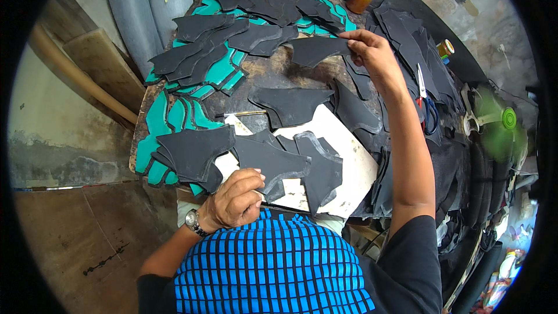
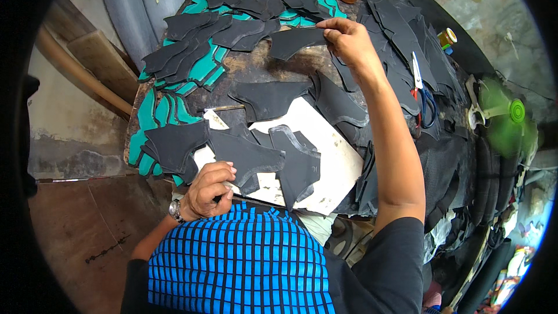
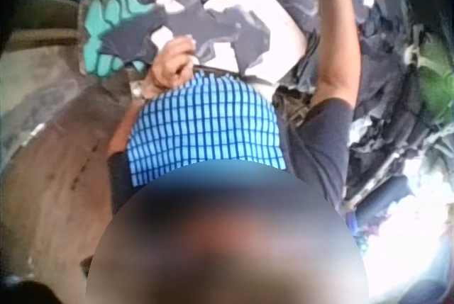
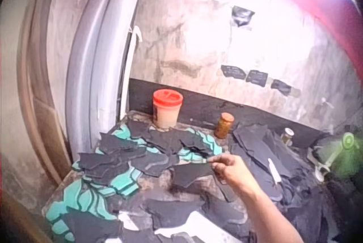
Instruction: The person sorts black rubber pieces on a workbench, repeatedly picking up individual pieces, inspecting them, and placing them into separate piles. The person also moves a stack of green rubber pieces to the side to clear space.
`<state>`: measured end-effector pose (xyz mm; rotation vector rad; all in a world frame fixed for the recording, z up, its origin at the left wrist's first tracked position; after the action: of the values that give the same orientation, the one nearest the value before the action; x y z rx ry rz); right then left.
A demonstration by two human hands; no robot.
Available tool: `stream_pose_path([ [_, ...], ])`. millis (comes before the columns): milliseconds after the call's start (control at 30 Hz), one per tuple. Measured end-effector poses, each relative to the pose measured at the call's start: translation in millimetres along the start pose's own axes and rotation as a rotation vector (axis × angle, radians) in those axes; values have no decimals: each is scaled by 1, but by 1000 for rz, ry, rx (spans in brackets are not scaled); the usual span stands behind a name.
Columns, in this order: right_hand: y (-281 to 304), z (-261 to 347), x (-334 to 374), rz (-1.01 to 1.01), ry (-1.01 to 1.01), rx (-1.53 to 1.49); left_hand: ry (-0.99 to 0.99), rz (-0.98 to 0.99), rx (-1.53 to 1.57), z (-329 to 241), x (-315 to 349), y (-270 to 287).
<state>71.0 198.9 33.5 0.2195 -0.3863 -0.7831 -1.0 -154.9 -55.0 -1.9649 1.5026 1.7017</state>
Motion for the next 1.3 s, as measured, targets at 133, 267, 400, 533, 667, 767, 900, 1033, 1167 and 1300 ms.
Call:
stream_pose_path([
  [133, 14, 10, 26, -15, 55, -52, -64, 118, -45, -1, 0, 0],
  [267, 23, 9, 45, 16, 52, -156, -88, -33, -88, -4, 7, 0],
  [400, 20, 4, 69, 115, 23, -120, -104, -40, -63, -7, 19, -1],
  [533, -6, 1, 96, 331, 72, 5, -154, -32, -180, -8, 23, -3],
  [667, -51, -1, 95, 622, 148, 153, -254, -89, -354, -10, 20, -4],
  [767, -82, -5, 83, 674, 321, 298, -253, -60, -393, -13, 19, -1],
  [900, -102, -8, 71, 651, 381, 415, -271, -42, -400, -13, 21, 2],
  [1033, -112, -8, 70, 675, 434, 423, -300, -47, -389, -12, 24, 4],
  [1167, -117, -7, 70, 605, 567, 553, -335, -87, -378, -10, 24, 2],
  [1300, -121, -2, 66, 684, 516, 558, -338, -57, -191, -11, 17, 8],
])
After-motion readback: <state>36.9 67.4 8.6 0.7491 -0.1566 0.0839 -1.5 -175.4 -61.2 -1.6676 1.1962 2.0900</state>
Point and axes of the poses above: each hand's wrist, its own x-axis away from the middle knuckle, its own y-axis out of the back of the hand, z = x × y, the point moved 1 cm from there along -x, towards the middle knuckle, and after that the axes turned 14 degrees about -y, right-handed, at the moved point
